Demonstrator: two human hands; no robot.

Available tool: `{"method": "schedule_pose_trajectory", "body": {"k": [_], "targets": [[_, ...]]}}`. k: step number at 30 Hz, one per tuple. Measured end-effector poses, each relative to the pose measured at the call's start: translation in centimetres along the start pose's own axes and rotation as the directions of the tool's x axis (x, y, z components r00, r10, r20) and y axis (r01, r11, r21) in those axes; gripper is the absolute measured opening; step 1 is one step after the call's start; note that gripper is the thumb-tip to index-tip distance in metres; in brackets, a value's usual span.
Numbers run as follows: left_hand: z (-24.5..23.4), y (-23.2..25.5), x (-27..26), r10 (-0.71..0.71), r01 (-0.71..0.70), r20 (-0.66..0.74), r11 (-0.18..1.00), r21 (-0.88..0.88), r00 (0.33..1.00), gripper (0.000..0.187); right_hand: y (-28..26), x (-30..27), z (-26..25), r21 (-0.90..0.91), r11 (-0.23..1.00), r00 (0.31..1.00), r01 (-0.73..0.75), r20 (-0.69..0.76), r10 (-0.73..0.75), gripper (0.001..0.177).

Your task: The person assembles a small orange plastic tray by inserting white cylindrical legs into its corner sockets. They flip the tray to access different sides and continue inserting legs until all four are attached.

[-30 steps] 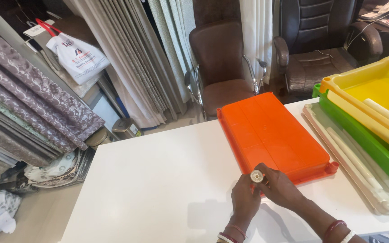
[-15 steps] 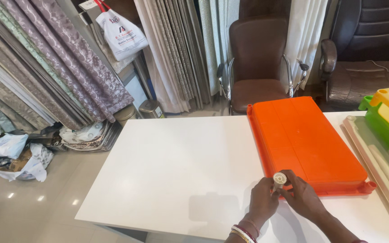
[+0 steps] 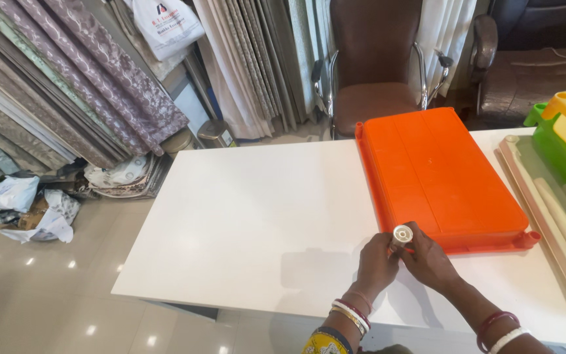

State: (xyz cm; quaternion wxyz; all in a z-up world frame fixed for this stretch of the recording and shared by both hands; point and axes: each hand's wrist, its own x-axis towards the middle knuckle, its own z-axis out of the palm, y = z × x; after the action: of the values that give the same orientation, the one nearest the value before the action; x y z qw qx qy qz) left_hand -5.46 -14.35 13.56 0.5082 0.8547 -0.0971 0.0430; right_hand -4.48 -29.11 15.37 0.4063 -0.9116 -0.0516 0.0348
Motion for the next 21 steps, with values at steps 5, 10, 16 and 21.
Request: {"method": "schedule_pose_trajectory", "body": {"k": [5, 10, 16, 21], "targets": [[1.3, 0.4, -0.4, -0.08, 0.08, -0.059, 0.997, -0.003, 0.995, 0.013, 1.7, 0.0, 0.6, 0.024, 0.998, 0.998, 0.056, 0.005, -0.056, 0.042], [1.6, 0.8, -0.7, -0.133, 0.132, -0.062, 0.991, -0.013, 0.989, 0.02, 2.7, 0.2, 1.3, -0.034, 0.999, 1.0, 0.025, 0.006, -0.025, 0.04], [1.6, 0.6, -0.8, -0.133, 0.131, -0.029, 0.99, -0.057, 0.991, 0.032, 2.0, 0.4, 1.6, 0.016, 0.997, 0.997, -0.071, -0.039, 0.071, 0.037], [2.5, -0.7, -1.4, -0.161, 0.16, -0.009, 0.984, -0.077, 0.987, 0.036, 1.2, -0.1, 1.9, -0.166, 0.985, 0.99, -0.046, -0.138, 0.022, 0.037]]}}
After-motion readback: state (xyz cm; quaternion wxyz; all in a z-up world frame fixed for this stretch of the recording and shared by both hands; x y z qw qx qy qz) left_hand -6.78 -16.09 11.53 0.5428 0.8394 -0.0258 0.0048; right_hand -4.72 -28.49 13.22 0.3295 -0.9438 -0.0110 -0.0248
